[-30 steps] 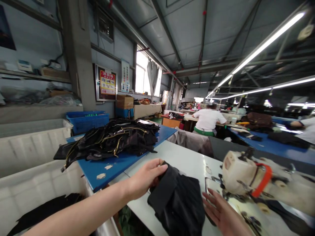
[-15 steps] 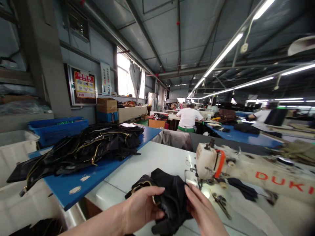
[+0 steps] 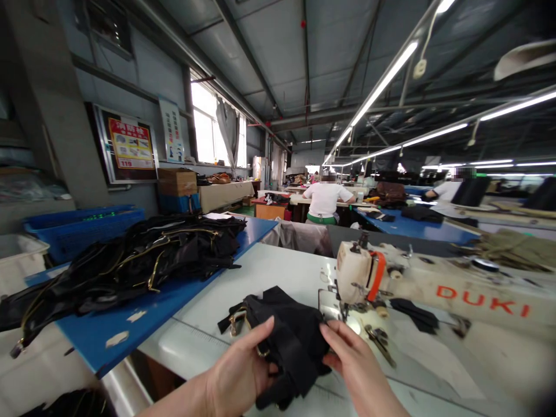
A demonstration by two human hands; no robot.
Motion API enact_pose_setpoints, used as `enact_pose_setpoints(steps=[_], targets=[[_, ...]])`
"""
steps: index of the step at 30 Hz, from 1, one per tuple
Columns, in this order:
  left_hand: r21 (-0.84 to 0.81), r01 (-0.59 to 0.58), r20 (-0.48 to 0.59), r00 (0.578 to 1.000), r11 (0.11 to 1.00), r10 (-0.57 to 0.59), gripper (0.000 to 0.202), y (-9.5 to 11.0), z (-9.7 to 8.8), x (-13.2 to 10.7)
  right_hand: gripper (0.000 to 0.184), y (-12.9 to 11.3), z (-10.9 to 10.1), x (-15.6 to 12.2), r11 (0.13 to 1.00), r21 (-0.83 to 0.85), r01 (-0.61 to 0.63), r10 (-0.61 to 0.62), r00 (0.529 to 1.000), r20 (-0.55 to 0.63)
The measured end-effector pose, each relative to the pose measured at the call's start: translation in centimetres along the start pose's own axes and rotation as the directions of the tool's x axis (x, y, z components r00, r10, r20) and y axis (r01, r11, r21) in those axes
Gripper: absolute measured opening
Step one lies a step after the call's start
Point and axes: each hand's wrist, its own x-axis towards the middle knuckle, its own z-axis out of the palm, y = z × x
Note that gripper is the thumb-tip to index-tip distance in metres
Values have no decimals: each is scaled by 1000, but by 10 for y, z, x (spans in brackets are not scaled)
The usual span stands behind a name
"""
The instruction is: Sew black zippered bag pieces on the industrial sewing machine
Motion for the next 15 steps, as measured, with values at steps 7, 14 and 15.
enact_pose_setpoints(steps=[7, 14, 15], targets=[[80, -66, -183, 980, 995, 80, 36, -2, -6, 11, 25, 3, -10, 8, 912, -275, 304, -328, 944, -45], [104, -30, -186, 981, 994, 50, 29, 8, -8, 12, 20, -6, -17, -6, 214, -578, 788, -616, 568, 546], [102, -15, -182, 983, 995, 33, 29, 10, -8, 12, 20, -7, -16, -6, 164, -586, 793, -596, 553, 582]])
